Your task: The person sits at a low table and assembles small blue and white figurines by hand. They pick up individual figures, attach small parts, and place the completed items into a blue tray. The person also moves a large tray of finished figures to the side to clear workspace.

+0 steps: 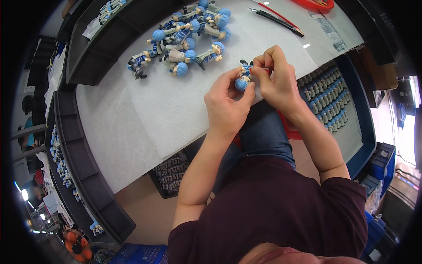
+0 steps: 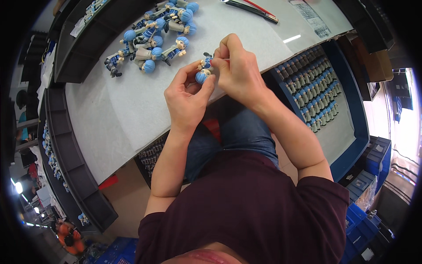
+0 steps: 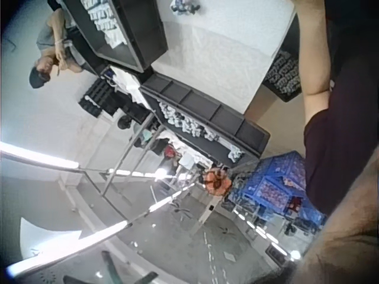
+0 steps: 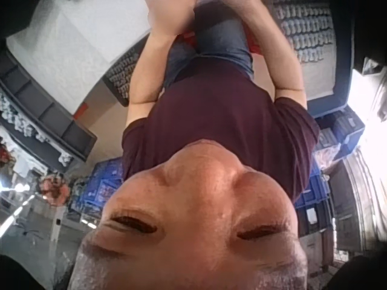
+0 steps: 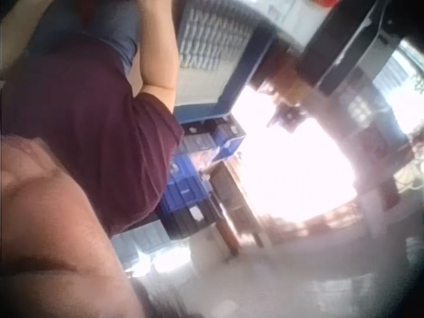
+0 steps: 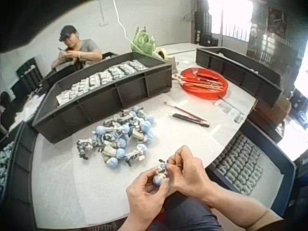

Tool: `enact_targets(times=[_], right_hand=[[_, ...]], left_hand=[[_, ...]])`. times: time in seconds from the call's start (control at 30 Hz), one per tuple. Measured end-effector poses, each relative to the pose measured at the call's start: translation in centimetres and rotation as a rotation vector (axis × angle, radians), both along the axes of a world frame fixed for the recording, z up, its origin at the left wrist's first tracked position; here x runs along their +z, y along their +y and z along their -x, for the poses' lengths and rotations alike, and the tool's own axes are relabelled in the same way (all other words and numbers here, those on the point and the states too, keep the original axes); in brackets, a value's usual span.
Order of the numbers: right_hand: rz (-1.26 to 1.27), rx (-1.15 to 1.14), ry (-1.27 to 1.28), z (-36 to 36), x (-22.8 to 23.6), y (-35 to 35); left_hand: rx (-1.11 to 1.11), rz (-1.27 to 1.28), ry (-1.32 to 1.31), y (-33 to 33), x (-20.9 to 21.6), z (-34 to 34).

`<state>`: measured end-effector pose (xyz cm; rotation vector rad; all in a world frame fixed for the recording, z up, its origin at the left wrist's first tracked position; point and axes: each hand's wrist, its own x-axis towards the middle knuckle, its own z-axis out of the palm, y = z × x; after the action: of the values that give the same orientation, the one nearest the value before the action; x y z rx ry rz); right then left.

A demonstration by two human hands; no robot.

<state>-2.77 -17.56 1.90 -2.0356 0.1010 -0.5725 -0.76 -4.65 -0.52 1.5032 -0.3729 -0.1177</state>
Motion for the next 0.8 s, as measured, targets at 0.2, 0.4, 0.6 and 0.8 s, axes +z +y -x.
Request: enact_targets(times=[0.2, 0.4, 0.6, 0.8], right_hand=[[0.116, -0.153, -0.16, -3.1, -0.8, -4.0], [0.52, -0.222, -0.208, -6.5, -0.4, -6.4], [-0.206, 0.063, 0.064, -1.7, 0.3, -3.5], [-0.636, 0.406, 0.175, 0.6, -0.3, -1.9]], left_hand=[[-0.018, -0.02, 0.043, 0.0, 0.7, -0.3], [-0.074, 0.06, 0.129, 0.2, 1.2, -0.4], [-0.132, 0.199, 0.057, 1.5, 0.3, -0.8], [-0.085, 0.284, 0.078, 2.3, 1.6, -0.9]])
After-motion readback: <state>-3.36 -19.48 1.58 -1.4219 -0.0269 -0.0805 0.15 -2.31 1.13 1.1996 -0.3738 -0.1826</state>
